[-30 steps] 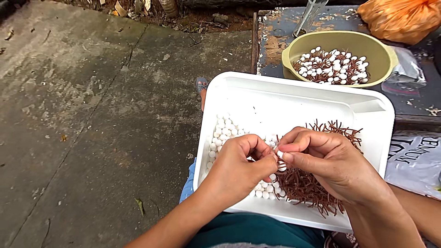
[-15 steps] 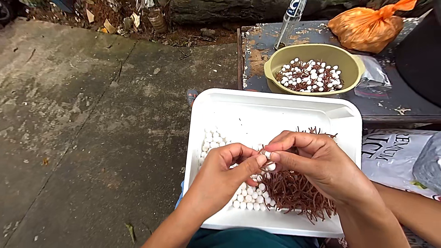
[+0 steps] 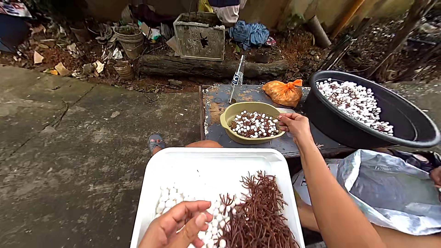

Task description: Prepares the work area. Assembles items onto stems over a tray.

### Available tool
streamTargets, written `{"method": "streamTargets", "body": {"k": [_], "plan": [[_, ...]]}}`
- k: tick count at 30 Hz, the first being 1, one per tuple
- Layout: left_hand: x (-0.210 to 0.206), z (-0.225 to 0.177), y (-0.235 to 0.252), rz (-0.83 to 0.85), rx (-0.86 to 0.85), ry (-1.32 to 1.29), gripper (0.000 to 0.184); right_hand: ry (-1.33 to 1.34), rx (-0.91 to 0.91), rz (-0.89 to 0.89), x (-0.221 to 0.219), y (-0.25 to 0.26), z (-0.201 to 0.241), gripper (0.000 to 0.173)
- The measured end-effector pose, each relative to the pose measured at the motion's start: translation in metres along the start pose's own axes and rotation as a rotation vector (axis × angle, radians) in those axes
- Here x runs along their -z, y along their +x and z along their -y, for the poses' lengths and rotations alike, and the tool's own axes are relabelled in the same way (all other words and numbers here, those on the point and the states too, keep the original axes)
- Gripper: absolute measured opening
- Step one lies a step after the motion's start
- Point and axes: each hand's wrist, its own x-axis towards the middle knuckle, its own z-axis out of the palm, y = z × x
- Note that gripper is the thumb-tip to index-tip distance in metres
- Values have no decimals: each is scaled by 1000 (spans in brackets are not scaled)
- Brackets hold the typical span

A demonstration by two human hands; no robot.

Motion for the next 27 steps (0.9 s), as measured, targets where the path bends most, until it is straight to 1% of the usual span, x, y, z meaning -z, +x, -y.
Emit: {"method": "streamTargets", "body": {"k": [2, 4, 6, 7, 9, 10, 11, 13, 15, 16, 18, 20, 21, 25, 26, 27], "plan": [[2, 0, -4, 6, 3, 8, 25, -151, -31, 27, -10, 25, -27, 19], [4, -2, -5, -3, -4, 33, 25, -238, -55, 36, -20, 40, -38, 19], [5, -3, -7, -34, -7, 51, 25, -363, -56, 60, -25, 46, -41, 22], [5, -3, -8, -57, -2, 53, 25, -426, -28, 84, -25, 45, -40, 26], [6, -1, -9, -93, -8, 51, 24, -463, 67, 133, -25, 34, -21, 35], [7, 1, -8, -104, -20, 47, 24, -440, 111, 156, -24, 23, -3, 37], [8, 3, -6, -113, -30, 41, 24, -399, 159, 183, -22, 6, 17, 34], [7, 11, -2, -120, -42, 22, 25, -270, 267, 275, -16, -35, 51, 20], [5, 17, 1, -104, -43, 11, 26, -188, 382, 454, -6, -82, 68, 6], [3, 18, 3, -91, -44, 10, 26, -214, 447, 547, -2, -103, 72, 4], [1, 17, 7, -85, -44, 10, 26, -373, 577, 662, 2, -137, 67, 5], [-2, 14, 9, -118, -51, 18, 25, -490, 701, 694, -4, -164, 50, 6], [-2, 12, 9, -141, -53, 18, 25, -520, 743, 684, -9, -175, 42, 7], [-3, 6, 8, -187, -36, 16, 24, -544, 747, 676, -31, -204, 25, 20], [-4, 7, 7, -186, -31, 12, 23, -546, 754, 689, -36, -207, 23, 20], [-5, 7, 7, -181, -25, 6, 23, -550, 761, 701, -40, -209, 21, 17]]}}
